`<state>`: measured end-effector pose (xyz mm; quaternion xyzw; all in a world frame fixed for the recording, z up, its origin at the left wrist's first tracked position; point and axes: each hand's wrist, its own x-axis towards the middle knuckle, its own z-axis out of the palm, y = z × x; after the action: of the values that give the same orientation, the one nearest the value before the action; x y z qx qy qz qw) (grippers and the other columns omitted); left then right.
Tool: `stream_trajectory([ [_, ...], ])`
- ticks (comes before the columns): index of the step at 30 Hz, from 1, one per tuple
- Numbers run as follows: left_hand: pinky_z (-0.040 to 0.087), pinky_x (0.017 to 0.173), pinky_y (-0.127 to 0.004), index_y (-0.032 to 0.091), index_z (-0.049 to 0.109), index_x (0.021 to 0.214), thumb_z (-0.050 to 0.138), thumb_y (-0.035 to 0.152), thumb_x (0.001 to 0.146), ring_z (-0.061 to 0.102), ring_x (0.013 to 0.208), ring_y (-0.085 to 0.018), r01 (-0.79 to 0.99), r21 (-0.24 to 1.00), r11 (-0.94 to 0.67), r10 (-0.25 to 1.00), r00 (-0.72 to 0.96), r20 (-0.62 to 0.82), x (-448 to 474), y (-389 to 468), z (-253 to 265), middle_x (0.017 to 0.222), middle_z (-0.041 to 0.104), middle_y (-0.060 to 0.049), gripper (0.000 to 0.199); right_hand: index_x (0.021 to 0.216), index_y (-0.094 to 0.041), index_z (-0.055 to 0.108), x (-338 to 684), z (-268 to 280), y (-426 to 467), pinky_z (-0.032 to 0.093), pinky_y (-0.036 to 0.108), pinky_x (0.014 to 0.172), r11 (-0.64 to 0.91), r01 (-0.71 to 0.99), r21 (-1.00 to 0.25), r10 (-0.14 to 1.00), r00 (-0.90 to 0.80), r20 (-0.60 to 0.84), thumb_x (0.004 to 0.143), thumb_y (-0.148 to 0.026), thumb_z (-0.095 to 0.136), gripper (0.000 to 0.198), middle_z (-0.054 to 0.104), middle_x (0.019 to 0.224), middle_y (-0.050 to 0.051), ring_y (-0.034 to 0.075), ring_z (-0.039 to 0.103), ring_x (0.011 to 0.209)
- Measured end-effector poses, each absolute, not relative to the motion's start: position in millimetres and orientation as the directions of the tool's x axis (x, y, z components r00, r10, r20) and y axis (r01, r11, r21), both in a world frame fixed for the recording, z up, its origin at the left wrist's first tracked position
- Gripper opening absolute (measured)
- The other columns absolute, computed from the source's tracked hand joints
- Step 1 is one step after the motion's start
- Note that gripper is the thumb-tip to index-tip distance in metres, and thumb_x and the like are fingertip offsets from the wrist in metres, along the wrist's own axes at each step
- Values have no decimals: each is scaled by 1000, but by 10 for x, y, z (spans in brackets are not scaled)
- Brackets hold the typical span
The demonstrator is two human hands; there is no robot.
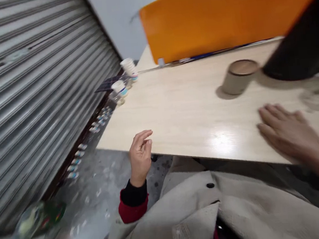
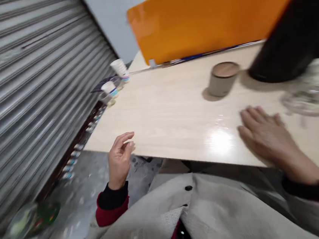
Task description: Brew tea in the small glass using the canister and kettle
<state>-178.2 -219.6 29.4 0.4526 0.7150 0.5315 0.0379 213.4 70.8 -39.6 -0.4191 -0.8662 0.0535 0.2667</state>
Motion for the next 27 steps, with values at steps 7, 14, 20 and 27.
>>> stream_trajectory([
  [7,69,89,-37,39,82,117,76,30,100,77,116,-24,533,753,-386,825,-167,541,-894,-1087,832,122,81,-3,20,153,-16,64,2182,-11,304,44,66,127,665,677,-314,714,-454,534,110,-42,49,53,57,165,23,36,53,157],
  [14,64,84,-33,25,82,86,79,24,96,77,99,-21,391,721,-571,775,-32,631,-180,-22,1196,99,82,-2,11,158,-26,62,2723,296,-266,45,62,130,628,696,-349,705,-318,634,112,-39,54,49,60,165,13,32,57,155],
  [20,58,82,-33,18,78,76,80,13,88,73,90,-20,281,770,-573,803,3,596,334,916,1190,88,77,-4,13,158,-32,64,3238,593,-456,49,62,126,525,795,-305,660,-154,736,110,-36,57,48,65,160,9,35,63,147],
  [27,55,100,-38,16,73,76,75,1,74,70,106,-24,202,825,-529,846,201,493,1041,1685,1105,102,75,-8,16,153,-30,68,3665,699,-380,53,66,120,359,880,-311,630,18,776,110,-41,56,46,69,153,12,38,65,142],
])
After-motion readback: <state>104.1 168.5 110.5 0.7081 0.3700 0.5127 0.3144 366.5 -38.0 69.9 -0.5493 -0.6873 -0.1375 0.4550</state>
